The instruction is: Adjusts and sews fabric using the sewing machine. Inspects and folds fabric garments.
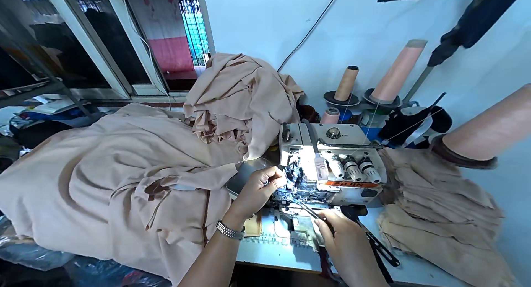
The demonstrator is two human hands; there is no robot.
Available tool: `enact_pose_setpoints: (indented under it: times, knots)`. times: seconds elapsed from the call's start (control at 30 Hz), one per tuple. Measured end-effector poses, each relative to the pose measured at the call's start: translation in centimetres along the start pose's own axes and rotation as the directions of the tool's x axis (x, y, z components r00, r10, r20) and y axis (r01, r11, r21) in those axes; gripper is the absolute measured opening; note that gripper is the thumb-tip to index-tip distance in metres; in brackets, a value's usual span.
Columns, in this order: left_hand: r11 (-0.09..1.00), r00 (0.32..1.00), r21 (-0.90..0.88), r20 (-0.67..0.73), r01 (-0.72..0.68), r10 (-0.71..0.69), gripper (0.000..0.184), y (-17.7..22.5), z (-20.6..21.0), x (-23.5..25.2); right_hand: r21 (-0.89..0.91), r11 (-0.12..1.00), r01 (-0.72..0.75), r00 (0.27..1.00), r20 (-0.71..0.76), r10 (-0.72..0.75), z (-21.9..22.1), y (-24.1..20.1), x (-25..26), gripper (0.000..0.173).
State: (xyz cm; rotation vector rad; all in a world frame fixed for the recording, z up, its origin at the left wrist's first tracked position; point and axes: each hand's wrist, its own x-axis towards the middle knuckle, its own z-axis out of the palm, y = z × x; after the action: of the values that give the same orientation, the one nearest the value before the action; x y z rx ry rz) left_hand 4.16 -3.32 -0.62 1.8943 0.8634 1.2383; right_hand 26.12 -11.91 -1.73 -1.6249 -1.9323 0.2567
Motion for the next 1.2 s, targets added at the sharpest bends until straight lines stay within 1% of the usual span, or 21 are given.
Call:
enact_pose_setpoints:
  times: [0.1,0.17,0.27,0.33,0.37,0.43,0.47,0.57,0.6,0.63,0.7,0.73,0.83,0.87,0.9,0.97,1.0,1.07,1.13,1.17,1.2]
  knots:
    - [1.0,1.0,0.002,-0.003,-0.001,0.001,0.014,0.1,0.1,0.0,-0.045,0.999,-0.002,0.994,0.113,0.007,-0.3,0.5,0.2,0.021]
    - [1.0,1.0,0.003,-0.007,-0.002,0.002,0.014,0.1,0.1,-0.1,-0.065,0.998,-0.005,0.984,0.177,0.016,-0.7,0.6,0.2,0.02]
    - [1.0,1.0,0.021,-0.004,-0.009,0.009,0.014,0.1,0.0,-0.1,-0.045,0.996,0.071,0.983,0.171,-0.063,0.1,0.8,0.2,0.017]
    - [0.999,1.0,0.046,-0.002,0.005,-0.005,0.014,0.2,-0.1,-0.4,-0.1,0.98,0.174,0.979,0.121,-0.161,1.4,0.9,0.6,0.015]
    - [0.998,1.0,0.055,-0.004,0.014,-0.013,0.014,0.3,-0.1,-0.6,-0.14,0.973,0.185,0.975,0.147,-0.164,1.7,0.9,0.8,0.015]
    - [0.999,1.0,0.045,-0.011,0.009,-0.008,0.013,0.4,0.0,-0.4,-0.204,0.974,0.101,0.956,0.292,-0.038,0.4,0.4,1.4,0.02]
    - [0.999,1.0,0.041,-0.014,0.003,-0.003,0.013,0.4,0.0,-0.3,-0.202,0.978,0.061,0.949,0.316,0.006,-0.4,0.4,1.7,0.021]
    - [0.999,1.0,0.036,-0.007,0.003,-0.002,0.014,0.4,-0.2,-0.3,-0.089,0.994,0.058,0.987,0.157,-0.043,-1.2,1.4,1.7,0.017]
    - [0.999,1.0,0.034,-0.002,0.004,-0.004,0.014,0.4,-0.2,-0.4,-0.048,0.997,0.065,0.988,0.141,-0.057,-1.0,1.7,1.5,0.017]
    - [1.0,1.0,0.029,-0.001,0.005,-0.005,0.014,0.4,-0.1,-0.4,-0.029,0.998,0.064,0.984,0.17,-0.058,-0.8,2.0,1.2,0.018]
    - [1.0,1.0,0.024,-0.006,0.001,-0.001,0.013,0.4,-0.1,-0.4,-0.065,0.998,0.026,0.957,0.29,-0.006,-0.6,2.0,0.7,0.019]
    - [1.0,1.0,0.022,-0.011,-0.002,0.003,0.013,0.3,-0.1,-0.3,-0.066,0.998,0.019,0.957,0.291,0.001,-0.5,2.2,0.5,0.019]
    - [1.0,1.0,0.026,-0.018,-0.015,0.015,0.012,0.2,-0.1,-0.3,0.059,0.996,0.063,0.988,0.134,-0.071,0.3,3.3,0.0,0.022]
    - [0.999,1.0,0.025,-0.016,-0.02,0.021,0.012,0.2,-0.1,-0.3,0.081,0.995,0.063,0.99,0.123,-0.073,0.6,3.6,-0.1,0.023]
    - [0.999,1.0,0.023,-0.011,-0.024,0.024,0.012,0.1,-0.1,-0.3,0.068,0.997,0.048,0.986,0.155,-0.058,0.6,3.5,-0.2,0.022]
    - [0.999,0.999,0.003,-0.012,-0.034,0.034,0.011,0.1,0.0,-0.2,0.027,0.999,-0.036,0.963,0.269,0.027,0.1,3.4,-0.3,0.02]
    - [0.999,0.999,-0.012,-0.015,-0.036,0.036,0.011,0.1,0.1,-0.1,0.055,0.996,-0.072,0.959,0.277,0.054,-0.2,4.0,-0.3,0.022]
    - [0.999,1.0,-0.023,-0.021,-0.024,0.023,0.01,0.1,0.1,-0.1,0.211,0.97,-0.121,0.979,0.189,0.081,-0.7,6.1,-0.6,0.028]
    - [1.0,1.0,-0.01,-0.022,-0.005,0.005,0.01,0.1,0.2,-0.2,0.377,0.913,-0.156,0.987,0.032,0.156,-1.5,8.3,-0.9,0.033]
    - [1.0,1.0,-0.003,-0.024,-0.005,0.005,0.011,0.1,0.2,-0.2,0.419,0.892,-0.169,0.974,-0.069,0.217,-1.8,9.2,-0.8,0.032]
    - [1.0,1.0,-0.001,-0.025,-0.003,0.003,0.011,0.1,0.2,-0.2,0.427,0.885,-0.185,0.942,-0.178,0.283,-2.0,9.9,-0.4,0.03]
